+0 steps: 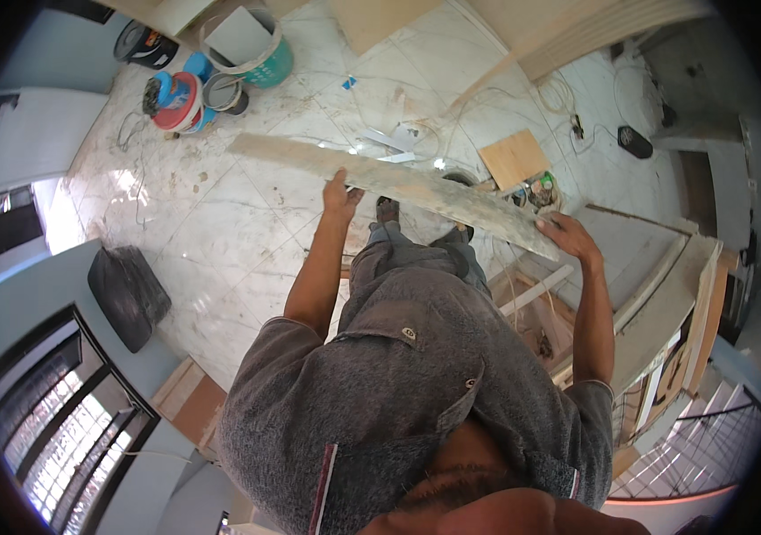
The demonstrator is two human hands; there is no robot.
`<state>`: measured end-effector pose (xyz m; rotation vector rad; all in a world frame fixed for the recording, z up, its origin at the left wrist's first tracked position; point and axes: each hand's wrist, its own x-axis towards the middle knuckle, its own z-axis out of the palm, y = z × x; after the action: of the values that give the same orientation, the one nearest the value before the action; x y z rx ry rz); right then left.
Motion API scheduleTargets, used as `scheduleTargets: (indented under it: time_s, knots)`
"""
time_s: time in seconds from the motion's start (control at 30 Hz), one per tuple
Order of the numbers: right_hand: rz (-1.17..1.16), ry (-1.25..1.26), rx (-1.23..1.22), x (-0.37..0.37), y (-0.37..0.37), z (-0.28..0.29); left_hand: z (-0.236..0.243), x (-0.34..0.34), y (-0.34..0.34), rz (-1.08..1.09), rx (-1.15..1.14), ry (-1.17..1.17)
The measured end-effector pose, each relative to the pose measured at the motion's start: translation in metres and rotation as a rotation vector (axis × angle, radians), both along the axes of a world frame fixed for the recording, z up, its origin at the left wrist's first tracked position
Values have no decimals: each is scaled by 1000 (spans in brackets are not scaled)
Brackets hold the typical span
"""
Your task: The person measures and marks wooden planks using a tape measure and pencil, then positions them onto a large wooden frame structure featuring a metal grid.
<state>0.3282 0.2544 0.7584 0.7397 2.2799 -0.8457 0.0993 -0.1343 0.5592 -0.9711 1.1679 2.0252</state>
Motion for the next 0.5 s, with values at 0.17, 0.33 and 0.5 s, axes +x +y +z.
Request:
scheduleTargets:
  time_s: [0.17,0.33,0.5]
  knots:
    - [-613,75,-234,4,-28,-57,-31,-3,-52,182,-157,67]
    - [-813,238,-422,6,-69,-143,29,-30,-92,145,-290,361]
    - [-548,184,-224,43,-65,-240,68,-40,-82,27,-456,560]
